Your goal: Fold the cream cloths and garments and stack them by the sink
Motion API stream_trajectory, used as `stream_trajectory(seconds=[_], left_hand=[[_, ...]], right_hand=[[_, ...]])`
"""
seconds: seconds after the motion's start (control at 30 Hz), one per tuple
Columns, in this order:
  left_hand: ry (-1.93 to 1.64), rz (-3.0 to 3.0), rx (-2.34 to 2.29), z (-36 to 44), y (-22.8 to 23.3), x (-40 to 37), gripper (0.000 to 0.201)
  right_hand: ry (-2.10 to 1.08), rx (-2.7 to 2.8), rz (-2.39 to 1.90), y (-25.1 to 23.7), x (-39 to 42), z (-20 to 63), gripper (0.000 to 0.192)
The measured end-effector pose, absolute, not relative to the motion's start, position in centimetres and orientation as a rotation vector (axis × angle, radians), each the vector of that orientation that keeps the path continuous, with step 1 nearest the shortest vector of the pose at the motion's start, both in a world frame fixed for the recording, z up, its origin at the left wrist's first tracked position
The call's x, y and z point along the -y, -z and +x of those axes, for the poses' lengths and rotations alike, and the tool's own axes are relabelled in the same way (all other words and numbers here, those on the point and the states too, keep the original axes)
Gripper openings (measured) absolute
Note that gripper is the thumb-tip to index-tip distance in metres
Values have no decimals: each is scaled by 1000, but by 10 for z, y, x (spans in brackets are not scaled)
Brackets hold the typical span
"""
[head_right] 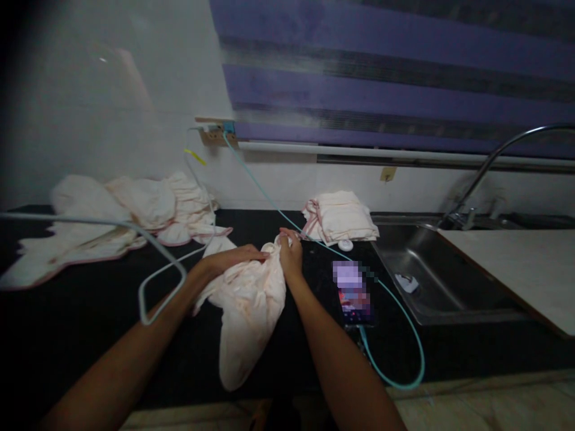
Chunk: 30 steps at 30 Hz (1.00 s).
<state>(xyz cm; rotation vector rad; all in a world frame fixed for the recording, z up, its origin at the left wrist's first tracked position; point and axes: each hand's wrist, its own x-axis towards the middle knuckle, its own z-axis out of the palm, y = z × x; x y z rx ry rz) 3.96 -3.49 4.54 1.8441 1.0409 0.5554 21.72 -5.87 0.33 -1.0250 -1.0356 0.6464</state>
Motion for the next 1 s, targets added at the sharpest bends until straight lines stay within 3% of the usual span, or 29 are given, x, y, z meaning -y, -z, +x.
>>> stream_trajectory(seconds=[0.2, 0.33, 0.57, 0.8, 1.0], left_hand=[[-652, 1978, -1077, 38, -45, 19, 56], [-747, 2260, -1317, 24, -33, -2, 46], [-496, 2485, -1364, 18, -19, -11, 44], [-607, 2398, -1253, 31, -32, 5, 33], [-636, 2200, -1139, 34, -38, 13, 26]], right_hand=[[-697, 1074, -1055, 0, 57, 215, 39], [-700, 1063, -1077, 0, 57, 214, 44], [-754, 1082, -1150, 1, 58, 214, 69], [-482, 1065, -1224, 5, 54, 217, 30], [-341, 1118, -1237, 7, 53, 215, 13]])
